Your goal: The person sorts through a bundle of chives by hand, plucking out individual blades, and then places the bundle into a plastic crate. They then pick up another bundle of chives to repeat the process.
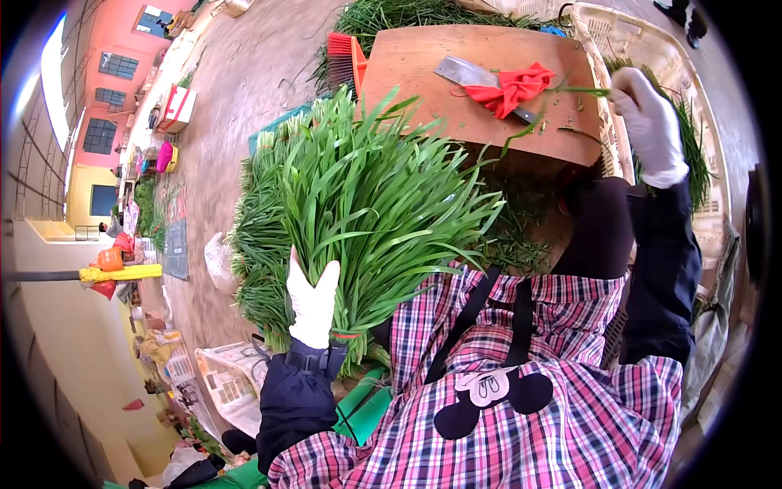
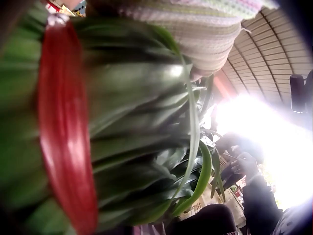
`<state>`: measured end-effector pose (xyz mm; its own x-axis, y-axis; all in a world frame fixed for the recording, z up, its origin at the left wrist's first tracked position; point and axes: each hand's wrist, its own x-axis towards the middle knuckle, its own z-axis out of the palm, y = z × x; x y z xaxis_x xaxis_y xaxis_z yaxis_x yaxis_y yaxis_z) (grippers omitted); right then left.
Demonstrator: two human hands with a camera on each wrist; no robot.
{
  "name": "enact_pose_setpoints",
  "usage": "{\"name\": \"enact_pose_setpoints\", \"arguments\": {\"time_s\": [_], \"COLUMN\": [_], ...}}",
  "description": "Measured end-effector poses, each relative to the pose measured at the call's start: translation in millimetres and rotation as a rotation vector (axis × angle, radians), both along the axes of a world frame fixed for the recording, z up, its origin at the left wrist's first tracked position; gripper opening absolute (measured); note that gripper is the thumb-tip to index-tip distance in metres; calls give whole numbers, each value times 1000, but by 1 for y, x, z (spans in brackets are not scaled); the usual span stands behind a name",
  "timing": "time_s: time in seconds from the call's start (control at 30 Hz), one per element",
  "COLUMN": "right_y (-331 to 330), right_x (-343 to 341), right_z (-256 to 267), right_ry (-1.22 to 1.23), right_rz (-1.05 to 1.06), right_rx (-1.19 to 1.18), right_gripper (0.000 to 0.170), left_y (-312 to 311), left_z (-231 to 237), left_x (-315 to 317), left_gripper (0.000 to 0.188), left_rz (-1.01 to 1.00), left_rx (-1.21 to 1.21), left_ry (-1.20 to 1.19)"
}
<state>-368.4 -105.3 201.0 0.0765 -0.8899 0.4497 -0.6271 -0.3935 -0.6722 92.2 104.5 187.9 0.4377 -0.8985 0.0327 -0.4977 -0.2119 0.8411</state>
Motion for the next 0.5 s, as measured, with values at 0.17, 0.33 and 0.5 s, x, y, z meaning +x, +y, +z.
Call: {"name": "enact_pose_setpoints", "arguments": {"time_s": [0.17, 0.33, 0.5], "right_y": [34, 40, 51], "right_x": [9, 93, 190], "right_z": [39, 41, 5], "right_ry": [-112, -150, -284], "right_rz": [207, 590, 736], "right_rx": [176, -81, 20], "right_gripper": [17, 23, 12], "left_y": [-1, 0, 1], "left_z": [3, 4, 6], "left_x": [-3, -3, -8], "left_gripper": [62, 62, 62], "left_rz": [-19, -22, 4], "left_rx": [6, 14, 2], "left_ry": [5, 20, -26]}}
